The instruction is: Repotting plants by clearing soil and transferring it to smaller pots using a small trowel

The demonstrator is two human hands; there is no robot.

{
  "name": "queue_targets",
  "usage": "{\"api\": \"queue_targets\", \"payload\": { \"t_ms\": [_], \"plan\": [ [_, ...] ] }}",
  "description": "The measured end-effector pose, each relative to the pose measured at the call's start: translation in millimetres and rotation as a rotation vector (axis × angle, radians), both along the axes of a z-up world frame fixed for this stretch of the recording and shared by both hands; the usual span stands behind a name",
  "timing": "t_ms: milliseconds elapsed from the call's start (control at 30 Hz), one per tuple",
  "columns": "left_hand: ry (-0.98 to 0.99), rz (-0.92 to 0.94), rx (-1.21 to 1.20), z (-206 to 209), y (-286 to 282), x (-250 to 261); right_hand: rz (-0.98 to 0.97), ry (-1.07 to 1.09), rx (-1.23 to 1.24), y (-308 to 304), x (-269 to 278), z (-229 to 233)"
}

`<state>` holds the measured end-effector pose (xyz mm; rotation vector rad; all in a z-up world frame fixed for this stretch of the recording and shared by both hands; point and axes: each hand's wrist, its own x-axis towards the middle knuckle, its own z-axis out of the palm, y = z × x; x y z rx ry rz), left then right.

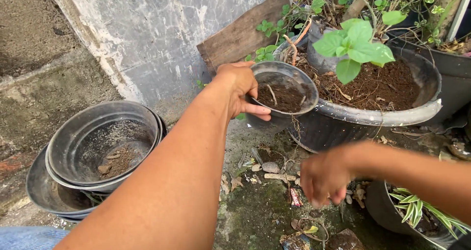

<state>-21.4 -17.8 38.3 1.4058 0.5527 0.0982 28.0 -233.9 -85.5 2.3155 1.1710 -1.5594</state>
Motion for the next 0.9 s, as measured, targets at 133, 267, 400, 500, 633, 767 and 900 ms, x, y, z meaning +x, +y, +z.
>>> {"api": "queue_targets", "payload": {
  "t_ms": [133, 267, 400, 500, 633, 767, 900],
  "plan": [
    [0.039, -0.044, -0.011, -1, 0, 4, 0.276, -0.092, 0.051, -16, -51, -45],
    [0.043, -0.065, 0.0, -4, 1, 7, 0.295, -0.172, 0.066, -17, -57, -50],
    [0.042, -0.096, -0.008, -2, 1, 8, 0.321, -0.262, 0.079, -17, -61, -53],
    [0.066, -0.099, -0.002, 2, 2, 2, 0.339, -0.33, 0.092, -14, -64, -54],
    [0.092, -0.123, 0.003, 3, 5, -1, 0.356, -0.428, 0.118, -9, -67, -54],
    [0.112, -0.139, -0.019, -5, 15, 9, 0.345, -0.523, 0.137, -13, -72, -54],
    [0.15, -0.08, -0.064, -22, 26, 34, -0.08, -0.243, 0.465, -5, -15, -15]
  ]
}}
